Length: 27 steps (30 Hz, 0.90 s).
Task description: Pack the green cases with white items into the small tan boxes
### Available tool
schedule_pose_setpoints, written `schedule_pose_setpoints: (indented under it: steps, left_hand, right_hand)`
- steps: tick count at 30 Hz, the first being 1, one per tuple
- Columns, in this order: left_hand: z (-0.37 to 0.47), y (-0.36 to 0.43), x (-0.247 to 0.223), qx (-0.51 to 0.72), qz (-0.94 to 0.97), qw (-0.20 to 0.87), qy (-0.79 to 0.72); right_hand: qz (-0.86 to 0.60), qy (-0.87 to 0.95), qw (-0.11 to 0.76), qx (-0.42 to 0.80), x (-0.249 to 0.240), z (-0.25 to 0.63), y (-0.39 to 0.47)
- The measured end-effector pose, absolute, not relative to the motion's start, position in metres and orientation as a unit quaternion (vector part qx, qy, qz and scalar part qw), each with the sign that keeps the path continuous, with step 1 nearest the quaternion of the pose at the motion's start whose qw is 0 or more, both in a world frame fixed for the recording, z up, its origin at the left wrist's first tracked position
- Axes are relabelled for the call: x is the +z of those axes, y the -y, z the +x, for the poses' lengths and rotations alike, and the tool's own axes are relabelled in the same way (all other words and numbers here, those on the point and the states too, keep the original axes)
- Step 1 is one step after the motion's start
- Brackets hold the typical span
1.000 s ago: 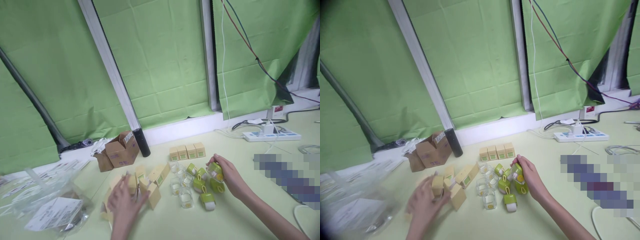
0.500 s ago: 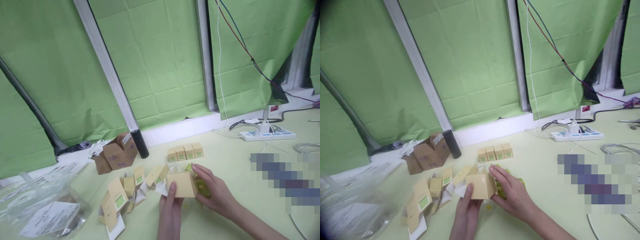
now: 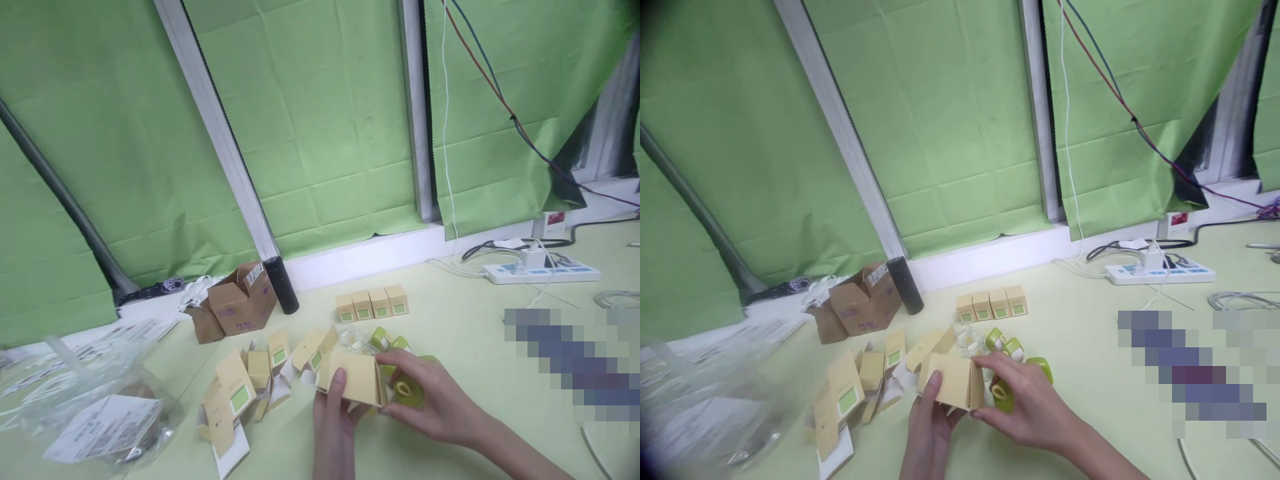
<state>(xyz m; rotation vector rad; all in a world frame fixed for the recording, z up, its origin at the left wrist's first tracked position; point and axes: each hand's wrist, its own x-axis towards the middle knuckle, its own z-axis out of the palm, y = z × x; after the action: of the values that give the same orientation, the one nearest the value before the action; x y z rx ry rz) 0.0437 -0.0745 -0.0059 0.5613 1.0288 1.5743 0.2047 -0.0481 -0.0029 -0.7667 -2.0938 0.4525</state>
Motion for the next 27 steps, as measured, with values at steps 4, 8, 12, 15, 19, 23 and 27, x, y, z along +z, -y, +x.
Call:
schedule_pose_setpoints:
  steps: [4, 8, 12, 15, 19, 23, 27]
  left_hand:
    - [0.019, 0.065, -0.001, 0.631, 0.301, 0.474, -0.535]
    - [-0.036, 0.038, 0.033, 0.546, 0.403, 0.203, -0.705]
    - [-0.088, 0.005, 0.065, 0.5, 0.396, 0.121, -0.761]
    - [-0.107, -0.007, 0.071, 0.467, 0.364, 0.07, -0.803]
    - [-0.095, 0.001, 0.063, 0.455, 0.325, -0.042, -0.828]
    - [-0.035, 0.026, 0.042, 0.453, 0.537, 0.063, -0.708]
    - [0.03, 0.046, 0.015, 0.295, 0.694, 0.384, -0.533]
  right_hand:
    - [-0.269, 0.835, 0.426, 0.221, 0.0, 0.205, 0.046]
    - [-0.337, 0.684, 0.48, 0.434, 0.005, 0.204, 0.04]
    - [-0.361, 0.449, 0.502, 0.645, 0.006, 0.204, 0.034]
    - [-0.36, 0.358, 0.521, 0.686, 0.004, 0.205, 0.033]
    - [-0.352, 0.4, 0.55, 0.643, 0.004, 0.205, 0.035]
    - [-0.348, 0.445, 0.509, 0.65, 0.002, 0.201, 0.036]
    - [-0.335, 0.53, 0.498, 0.599, -0.007, 0.195, 0.035]
